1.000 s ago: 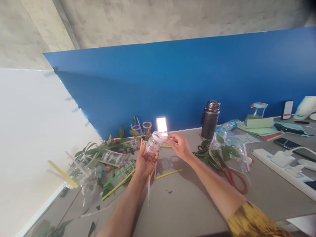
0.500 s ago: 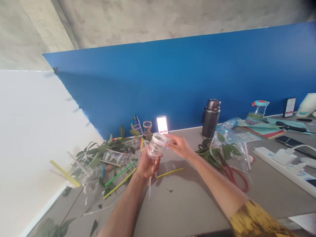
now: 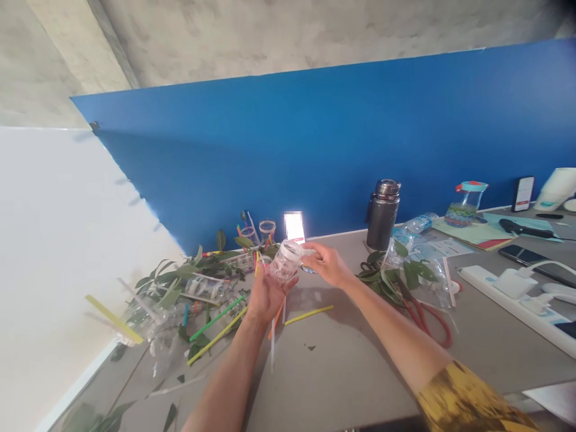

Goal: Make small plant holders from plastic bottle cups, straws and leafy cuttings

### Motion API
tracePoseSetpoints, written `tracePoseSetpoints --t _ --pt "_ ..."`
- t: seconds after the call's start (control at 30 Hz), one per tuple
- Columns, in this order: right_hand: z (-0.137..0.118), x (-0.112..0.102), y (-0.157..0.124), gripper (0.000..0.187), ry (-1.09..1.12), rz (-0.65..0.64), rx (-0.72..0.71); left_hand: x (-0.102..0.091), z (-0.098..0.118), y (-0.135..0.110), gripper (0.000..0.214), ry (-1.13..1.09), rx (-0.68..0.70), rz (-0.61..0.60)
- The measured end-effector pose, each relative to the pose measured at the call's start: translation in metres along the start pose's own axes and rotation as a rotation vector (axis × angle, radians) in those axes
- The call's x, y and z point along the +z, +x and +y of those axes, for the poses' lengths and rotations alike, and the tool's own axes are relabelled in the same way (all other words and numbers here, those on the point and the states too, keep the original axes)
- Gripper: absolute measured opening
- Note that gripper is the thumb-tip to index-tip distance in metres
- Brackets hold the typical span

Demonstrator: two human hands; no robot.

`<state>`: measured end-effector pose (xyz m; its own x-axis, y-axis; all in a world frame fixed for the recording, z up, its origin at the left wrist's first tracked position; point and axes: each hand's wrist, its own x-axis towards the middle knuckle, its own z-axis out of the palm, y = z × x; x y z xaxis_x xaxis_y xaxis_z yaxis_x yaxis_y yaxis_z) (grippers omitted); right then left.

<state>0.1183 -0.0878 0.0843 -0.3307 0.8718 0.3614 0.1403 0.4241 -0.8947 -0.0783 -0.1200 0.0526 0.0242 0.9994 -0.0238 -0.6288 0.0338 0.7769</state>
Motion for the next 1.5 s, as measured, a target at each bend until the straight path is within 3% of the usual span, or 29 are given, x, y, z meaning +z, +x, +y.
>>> tracePoseSetpoints --t 0.13,0.43,0.57,0.77,0.9,1.17,1.33,1.5 --pt "0.007 -0.002 0.003 0.059 0.021 0.031 0.009 -0.003 0.000 -0.002 0.049 0.113 0.064 -0.087" --pt "-0.001 -0.003 0.000 0.053 -0.067 0.062 -0.034 -0.015 -0.002 0.002 0.056 0.091 -0.090 -0.109" --pt "0.002 -0.001 0.002 0.051 -0.093 0.088 -0.069 -0.012 -0.001 0.002 0.053 0.050 -0.095 -0.071" --pt "0.005 0.006 0.002 0.031 -0.268 0.156 -0.105 -0.008 -0.006 0.005 0.033 -0.023 0.016 0.111" --pt "-0.001 0.012 -0.001 0.025 -0.278 0.151 -0.166 -0.012 -0.007 0.009 0.031 -0.047 0.096 0.197" --pt "-0.004 0.014 -0.004 0.026 -0.230 0.155 -0.206 -0.016 -0.006 0.012 0.035 -0.002 0.173 0.233" --pt "-0.004 0.014 -0.005 0.026 -0.217 0.151 -0.229 -0.011 -0.004 0.012 0.040 0.055 0.319 0.310" --pt "-0.004 0.016 -0.005 0.026 -0.177 0.153 -0.198 -0.012 -0.002 0.012 0.051 0.135 0.427 0.285"
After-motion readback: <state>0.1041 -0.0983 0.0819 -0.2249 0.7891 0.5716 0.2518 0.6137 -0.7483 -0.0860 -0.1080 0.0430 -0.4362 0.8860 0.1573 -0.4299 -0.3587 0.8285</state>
